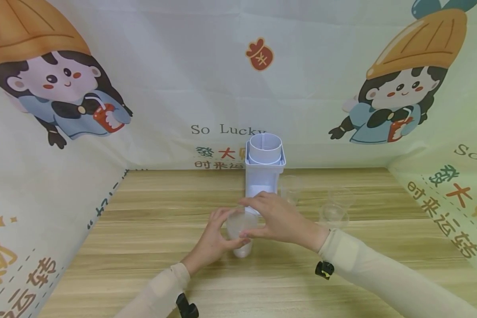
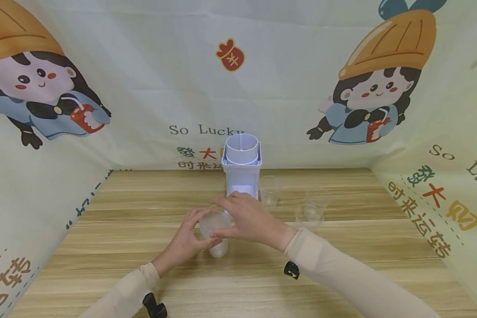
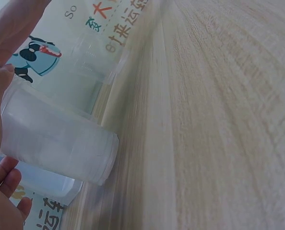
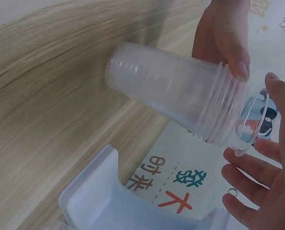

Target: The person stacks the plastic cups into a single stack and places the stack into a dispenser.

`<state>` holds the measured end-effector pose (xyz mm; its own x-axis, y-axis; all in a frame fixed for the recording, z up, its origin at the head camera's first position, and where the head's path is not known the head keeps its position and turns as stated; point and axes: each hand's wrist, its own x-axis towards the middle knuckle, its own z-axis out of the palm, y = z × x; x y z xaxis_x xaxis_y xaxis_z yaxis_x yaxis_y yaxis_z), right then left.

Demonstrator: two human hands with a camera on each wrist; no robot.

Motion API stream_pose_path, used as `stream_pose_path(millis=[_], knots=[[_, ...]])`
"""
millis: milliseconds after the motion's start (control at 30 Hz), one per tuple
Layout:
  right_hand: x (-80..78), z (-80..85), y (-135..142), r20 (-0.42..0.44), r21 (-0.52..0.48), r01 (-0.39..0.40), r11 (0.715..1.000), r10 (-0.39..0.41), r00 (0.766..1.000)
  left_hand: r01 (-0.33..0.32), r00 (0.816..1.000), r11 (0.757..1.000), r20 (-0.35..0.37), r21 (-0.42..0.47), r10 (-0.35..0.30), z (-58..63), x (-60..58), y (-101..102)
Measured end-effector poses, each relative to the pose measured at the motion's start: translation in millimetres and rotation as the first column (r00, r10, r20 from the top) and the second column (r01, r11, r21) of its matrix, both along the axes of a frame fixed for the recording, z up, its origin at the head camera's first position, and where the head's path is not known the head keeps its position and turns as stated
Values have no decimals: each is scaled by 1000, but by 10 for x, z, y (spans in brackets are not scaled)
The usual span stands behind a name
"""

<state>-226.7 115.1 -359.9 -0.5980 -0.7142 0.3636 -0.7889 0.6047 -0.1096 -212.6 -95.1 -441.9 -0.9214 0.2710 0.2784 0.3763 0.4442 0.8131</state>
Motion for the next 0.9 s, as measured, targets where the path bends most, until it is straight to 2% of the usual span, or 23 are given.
stream_pose_path(millis=[500,900], knots=[[6,-31,-16,34,9,-3,1000,3,999,11,1000,1000,-25,14,-11,-11,-1,-4],[25,-33,-20,42,-2,-1,1000,2,999,11,1000,1000,-16,15,-11,-3,1,2]])
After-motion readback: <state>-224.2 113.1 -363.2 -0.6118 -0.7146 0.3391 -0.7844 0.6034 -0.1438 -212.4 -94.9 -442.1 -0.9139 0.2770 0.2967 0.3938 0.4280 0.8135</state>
